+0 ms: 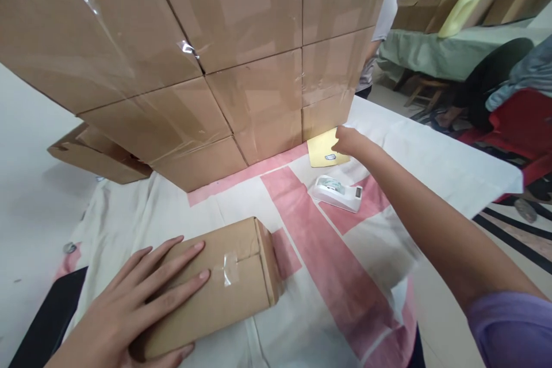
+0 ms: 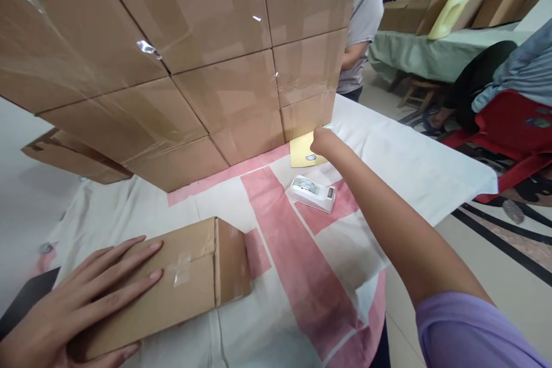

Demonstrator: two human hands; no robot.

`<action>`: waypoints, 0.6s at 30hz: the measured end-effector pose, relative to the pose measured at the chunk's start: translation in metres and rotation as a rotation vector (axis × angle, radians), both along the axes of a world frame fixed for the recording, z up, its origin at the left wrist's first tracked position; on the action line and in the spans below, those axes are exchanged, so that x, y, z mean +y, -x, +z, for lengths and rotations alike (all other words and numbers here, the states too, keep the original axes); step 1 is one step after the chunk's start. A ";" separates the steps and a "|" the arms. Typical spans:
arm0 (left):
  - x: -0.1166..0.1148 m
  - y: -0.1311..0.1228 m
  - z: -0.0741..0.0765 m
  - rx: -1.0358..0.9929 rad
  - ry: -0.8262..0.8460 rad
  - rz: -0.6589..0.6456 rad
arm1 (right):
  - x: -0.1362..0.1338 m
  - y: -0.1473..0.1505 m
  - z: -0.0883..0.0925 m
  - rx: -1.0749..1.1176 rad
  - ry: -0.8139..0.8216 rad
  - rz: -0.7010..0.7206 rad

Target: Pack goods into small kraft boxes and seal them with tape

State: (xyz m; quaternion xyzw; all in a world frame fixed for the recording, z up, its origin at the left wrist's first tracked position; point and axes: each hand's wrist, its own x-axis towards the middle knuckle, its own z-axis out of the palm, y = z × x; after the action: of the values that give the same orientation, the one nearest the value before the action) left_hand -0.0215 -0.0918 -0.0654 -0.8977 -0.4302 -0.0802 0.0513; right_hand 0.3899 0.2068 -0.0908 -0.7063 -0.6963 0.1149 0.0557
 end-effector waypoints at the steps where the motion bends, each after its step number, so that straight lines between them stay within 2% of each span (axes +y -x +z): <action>1: 0.000 0.001 0.000 0.011 0.000 -0.012 | -0.013 -0.001 0.002 0.083 -0.037 0.024; 3: 0.002 0.003 0.002 0.040 0.004 -0.035 | -0.048 0.003 0.005 0.395 -0.054 0.140; 5: 0.004 0.005 0.004 0.067 0.016 -0.058 | -0.091 0.015 0.002 0.777 0.027 0.345; 7: 0.005 0.006 0.006 0.083 0.037 -0.067 | -0.132 0.035 -0.008 1.047 0.215 0.495; 10: 0.006 0.006 0.008 0.088 0.064 -0.067 | -0.173 0.067 -0.033 1.335 0.527 0.516; 12: 0.005 0.004 0.010 0.081 0.086 -0.061 | -0.185 0.084 -0.051 1.450 0.694 0.485; 14: 0.004 0.002 0.012 0.065 0.110 -0.046 | -0.188 0.094 -0.065 1.517 0.785 0.458; 16: 0.003 0.000 0.013 0.058 0.120 -0.023 | -0.188 0.099 -0.073 1.553 0.804 0.456; 18: 0.003 -0.001 0.013 0.064 0.119 -0.014 | -0.187 0.099 -0.075 1.564 0.758 0.488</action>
State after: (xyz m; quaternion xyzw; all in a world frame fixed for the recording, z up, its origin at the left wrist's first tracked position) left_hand -0.0207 -0.0887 -0.0524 -0.9043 -0.4260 -0.0262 0.0111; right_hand 0.2906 0.0193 -0.1660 -0.2299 -0.5056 0.7928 0.2510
